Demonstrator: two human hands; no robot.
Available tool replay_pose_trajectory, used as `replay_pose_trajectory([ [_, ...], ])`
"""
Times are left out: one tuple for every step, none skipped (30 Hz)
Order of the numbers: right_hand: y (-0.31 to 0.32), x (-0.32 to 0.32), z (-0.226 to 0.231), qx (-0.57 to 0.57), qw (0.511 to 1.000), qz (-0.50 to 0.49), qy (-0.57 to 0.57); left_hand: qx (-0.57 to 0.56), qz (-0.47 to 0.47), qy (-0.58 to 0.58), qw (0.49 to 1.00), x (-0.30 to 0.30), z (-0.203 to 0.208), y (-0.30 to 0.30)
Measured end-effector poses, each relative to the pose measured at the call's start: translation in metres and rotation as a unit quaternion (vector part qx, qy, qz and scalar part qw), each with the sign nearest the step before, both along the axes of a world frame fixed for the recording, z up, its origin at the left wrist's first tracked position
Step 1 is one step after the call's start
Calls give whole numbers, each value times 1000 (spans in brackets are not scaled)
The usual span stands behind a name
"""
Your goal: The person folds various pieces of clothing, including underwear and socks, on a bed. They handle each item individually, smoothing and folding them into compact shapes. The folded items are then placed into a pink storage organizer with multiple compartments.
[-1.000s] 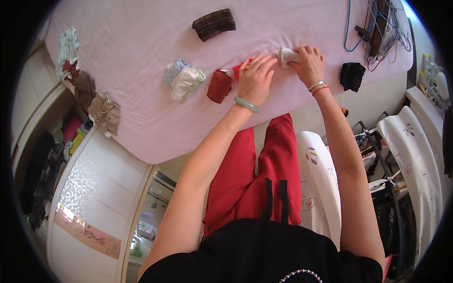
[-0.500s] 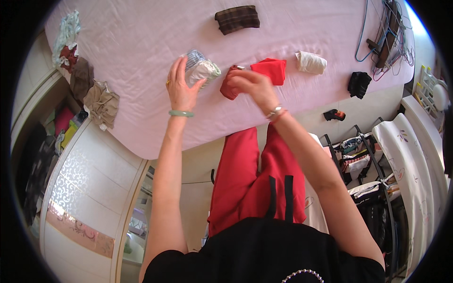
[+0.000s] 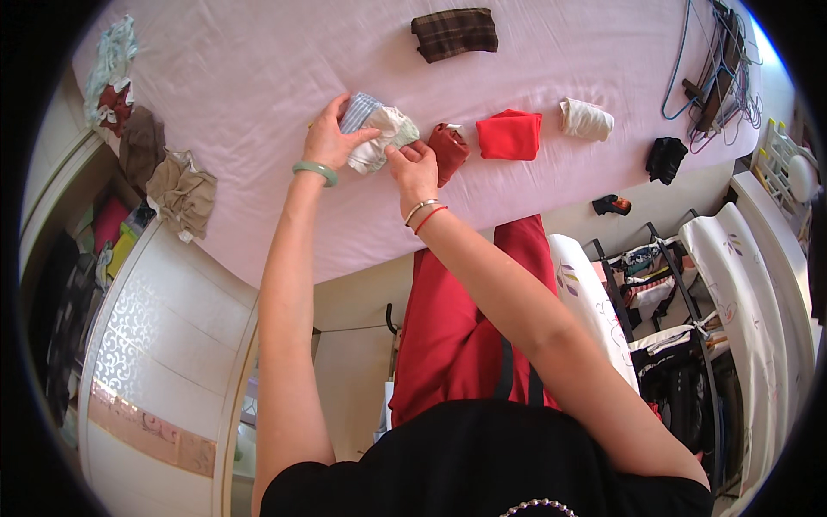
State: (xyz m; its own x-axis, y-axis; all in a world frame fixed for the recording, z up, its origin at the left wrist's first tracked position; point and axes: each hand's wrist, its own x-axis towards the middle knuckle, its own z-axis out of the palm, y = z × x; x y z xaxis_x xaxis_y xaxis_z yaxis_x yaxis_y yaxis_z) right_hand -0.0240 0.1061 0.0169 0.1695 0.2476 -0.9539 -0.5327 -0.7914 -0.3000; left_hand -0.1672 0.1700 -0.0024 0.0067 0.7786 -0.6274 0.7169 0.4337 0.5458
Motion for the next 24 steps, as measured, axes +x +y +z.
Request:
replay_pose_trajectory([
  [-1, 1, -2, -9, 999, 17, 27, -25, 29, -20, 999, -2, -1, 0],
  [0, 3, -4, -18, 998, 33, 54, -88, 32, -31, 995, -5, 0, 3],
  [0, 4, -5, -26, 995, 49, 81, -150, 36, -41, 987, -9, 2, 6],
  [-1, 4, -5, -12, 995, 72, 64, -211, 40, -50, 975, -11, 5, 7],
  [-2, 5, -6, 2, 995, 95, 44, -213, 63, -72, 972, -11, 7, 5],
  [-2, 5, -7, 17, 993, 116, 25, -215, 85, -93, 968, -10, 12, 1],
  [-3, 4, -7, 44, 995, 91, 22, -217, 108, -114, 964, -10, 16, -3],
  [-5, 1, -2, 70, 995, 68, 20, -205, 128, -144, 960, -11, 19, -11],
  [-5, 2, 2, 96, 994, 42, 14, -195, 162, -169, 952, -5, 28, -13],
  [-5, 4, 6, 100, 994, 51, 0, -186, 195, -193, 943, 3, 37, -16],
  [0, 6, 14, 107, 992, 60, -11, -175, 228, -216, 933, 10, 46, -18],
  [3, 7, 20, 115, 991, 68, -21, -142, 229, -220, 937, 15, 50, -24],
  [3, 9, 21, 145, 987, 62, -23, -110, 229, -225, 940, 21, 49, -34],
  [4, 15, 20, 176, 983, 54, -27, -77, 227, -232, 943, 28, 52, -37],
  [8, 23, 25, 206, 977, 49, -32, -64, 240, -242, 938, 38, 60, -37],
  [9, 37, 32, 219, 974, 50, 0, -51, 252, -254, 932, 49, 68, -36],
  [12, 50, 39, 241, 970, 5, 21, -39, 262, -269, 926, 62, 76, -33],
  [17, 68, 47, 224, 973, -3, 56, -45, 277, -284, 917, 72, 84, -31],
  [20, 88, 53, 207, 974, -11, 90, -50, 280, -303, 909, 83, 86, -29],
  [19, 105, 51, 205, 967, -76, 134, -55, 278, -324, 903, 96, 89, -27],
  [18, 122, 50, 216, 964, -83, 130, -62, 278, -342, 895, 111, 92, -25],
  [17, 139, 49, 235, 964, -78, 93, -74, 297, -354, 883, 128, 96, -23],
  [15, 156, 49, 254, 963, -76, 54, -78, 293, -353, 885, 143, 96, -21],
  [13, 174, 49, 267, 960, -78, 21, -83, 292, -349, 887, 156, 95, -20],
])
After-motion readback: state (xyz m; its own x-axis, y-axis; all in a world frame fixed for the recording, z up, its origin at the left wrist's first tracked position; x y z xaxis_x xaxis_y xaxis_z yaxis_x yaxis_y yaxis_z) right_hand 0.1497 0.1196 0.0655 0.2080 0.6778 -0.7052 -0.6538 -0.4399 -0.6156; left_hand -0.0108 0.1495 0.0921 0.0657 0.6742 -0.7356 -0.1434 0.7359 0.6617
